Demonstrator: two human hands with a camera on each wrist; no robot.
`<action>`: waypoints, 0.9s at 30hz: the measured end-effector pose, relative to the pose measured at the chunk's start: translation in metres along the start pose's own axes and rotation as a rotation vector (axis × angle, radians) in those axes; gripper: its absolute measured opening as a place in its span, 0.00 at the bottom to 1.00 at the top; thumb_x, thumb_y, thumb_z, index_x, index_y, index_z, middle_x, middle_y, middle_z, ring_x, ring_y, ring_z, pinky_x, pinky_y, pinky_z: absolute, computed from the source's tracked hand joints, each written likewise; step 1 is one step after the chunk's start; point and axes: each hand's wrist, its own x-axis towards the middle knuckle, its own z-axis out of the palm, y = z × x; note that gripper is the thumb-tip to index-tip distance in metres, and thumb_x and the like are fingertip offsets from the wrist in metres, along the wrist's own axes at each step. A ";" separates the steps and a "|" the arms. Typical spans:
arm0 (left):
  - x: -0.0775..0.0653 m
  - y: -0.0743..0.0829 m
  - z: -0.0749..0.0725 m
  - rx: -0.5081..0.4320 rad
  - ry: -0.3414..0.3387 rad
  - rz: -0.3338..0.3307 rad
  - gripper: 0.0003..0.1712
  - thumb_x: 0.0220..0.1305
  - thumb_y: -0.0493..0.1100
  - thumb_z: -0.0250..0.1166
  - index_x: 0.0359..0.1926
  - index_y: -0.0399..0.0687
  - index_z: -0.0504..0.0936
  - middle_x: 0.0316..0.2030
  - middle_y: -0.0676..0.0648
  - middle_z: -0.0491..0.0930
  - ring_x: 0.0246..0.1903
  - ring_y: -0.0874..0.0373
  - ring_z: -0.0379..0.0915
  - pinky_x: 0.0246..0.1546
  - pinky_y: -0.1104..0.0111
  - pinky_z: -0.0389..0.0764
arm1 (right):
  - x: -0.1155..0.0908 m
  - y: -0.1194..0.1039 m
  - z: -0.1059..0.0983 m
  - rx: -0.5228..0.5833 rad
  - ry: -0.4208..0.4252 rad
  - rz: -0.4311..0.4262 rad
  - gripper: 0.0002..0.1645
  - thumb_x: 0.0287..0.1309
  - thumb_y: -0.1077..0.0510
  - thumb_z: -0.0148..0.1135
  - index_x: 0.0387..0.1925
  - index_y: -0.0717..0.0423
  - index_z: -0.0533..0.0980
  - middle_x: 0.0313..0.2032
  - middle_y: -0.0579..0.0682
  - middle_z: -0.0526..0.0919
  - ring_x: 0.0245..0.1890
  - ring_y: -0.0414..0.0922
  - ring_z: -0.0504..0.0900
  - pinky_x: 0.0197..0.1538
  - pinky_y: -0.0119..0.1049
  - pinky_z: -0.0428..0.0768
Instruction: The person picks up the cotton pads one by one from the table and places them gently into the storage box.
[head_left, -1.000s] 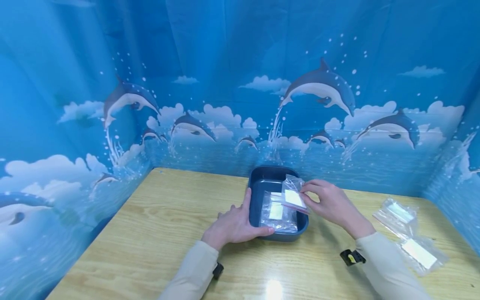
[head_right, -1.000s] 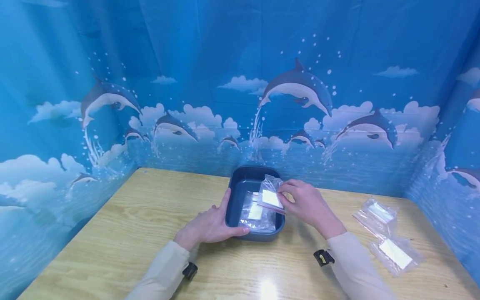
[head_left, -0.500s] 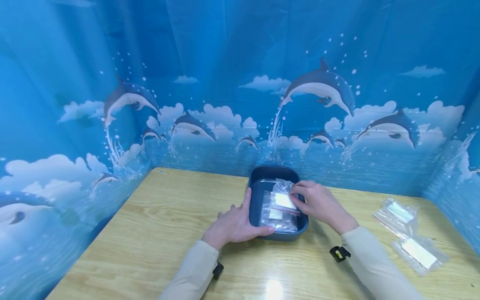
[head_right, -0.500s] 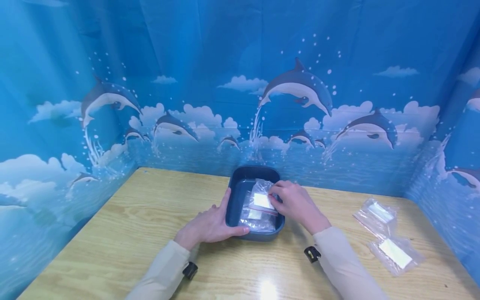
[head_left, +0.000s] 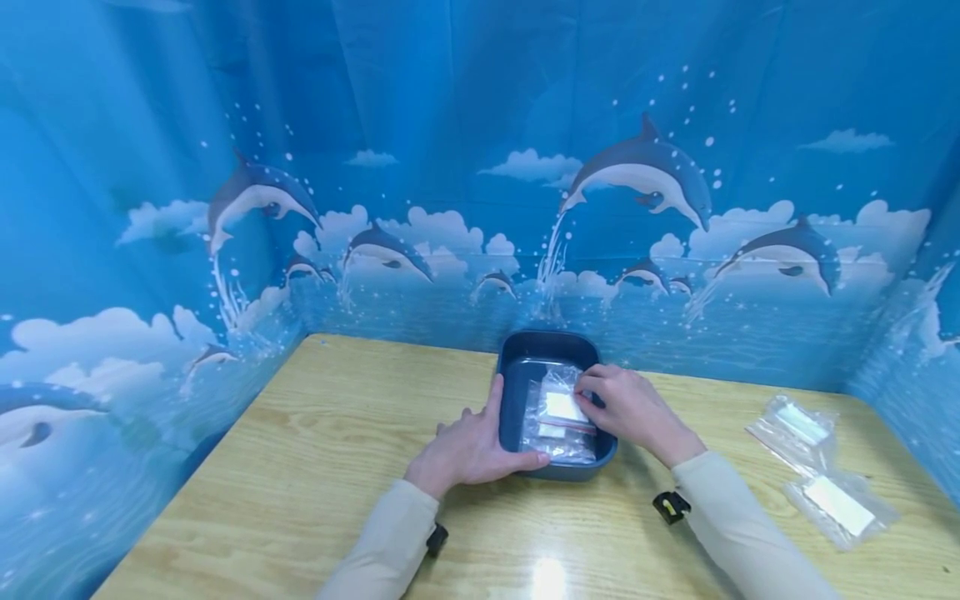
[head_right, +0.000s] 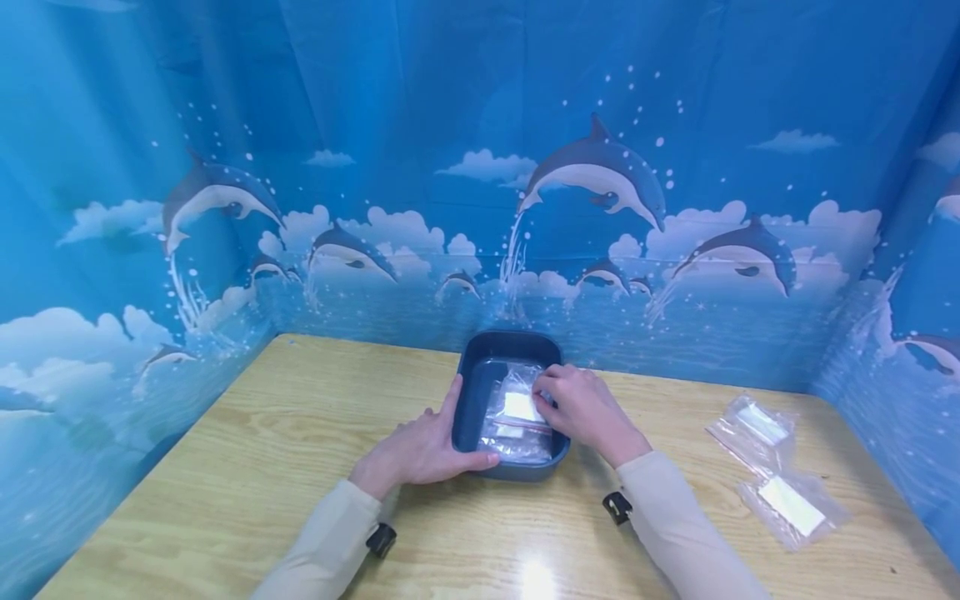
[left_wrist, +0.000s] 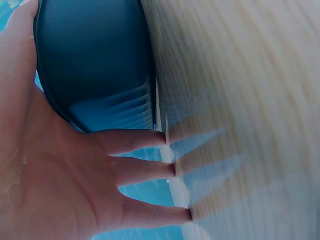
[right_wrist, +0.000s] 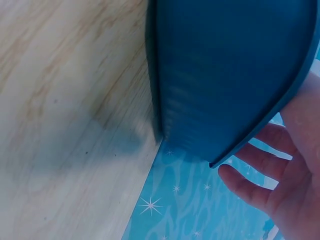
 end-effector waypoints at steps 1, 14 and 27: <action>0.000 0.000 0.000 -0.001 0.000 -0.001 0.77 0.48 0.88 0.59 0.83 0.57 0.29 0.74 0.36 0.66 0.72 0.26 0.61 0.66 0.26 0.60 | 0.000 0.000 0.000 0.000 0.002 0.003 0.05 0.59 0.58 0.73 0.38 0.52 0.88 0.41 0.53 0.90 0.37 0.48 0.87 0.40 0.45 0.87; 0.000 0.001 0.000 0.006 -0.009 -0.005 0.77 0.48 0.88 0.58 0.83 0.57 0.29 0.75 0.36 0.65 0.73 0.27 0.60 0.68 0.26 0.58 | -0.008 0.002 -0.005 0.038 0.042 0.041 0.08 0.60 0.56 0.72 0.41 0.52 0.88 0.43 0.54 0.89 0.42 0.51 0.88 0.43 0.47 0.88; -0.001 0.000 0.001 0.004 0.000 -0.007 0.78 0.47 0.89 0.58 0.83 0.58 0.29 0.75 0.36 0.64 0.73 0.27 0.60 0.68 0.26 0.58 | -0.031 0.008 -0.028 0.057 0.040 0.153 0.25 0.65 0.46 0.70 0.59 0.53 0.83 0.57 0.59 0.85 0.55 0.59 0.85 0.53 0.58 0.85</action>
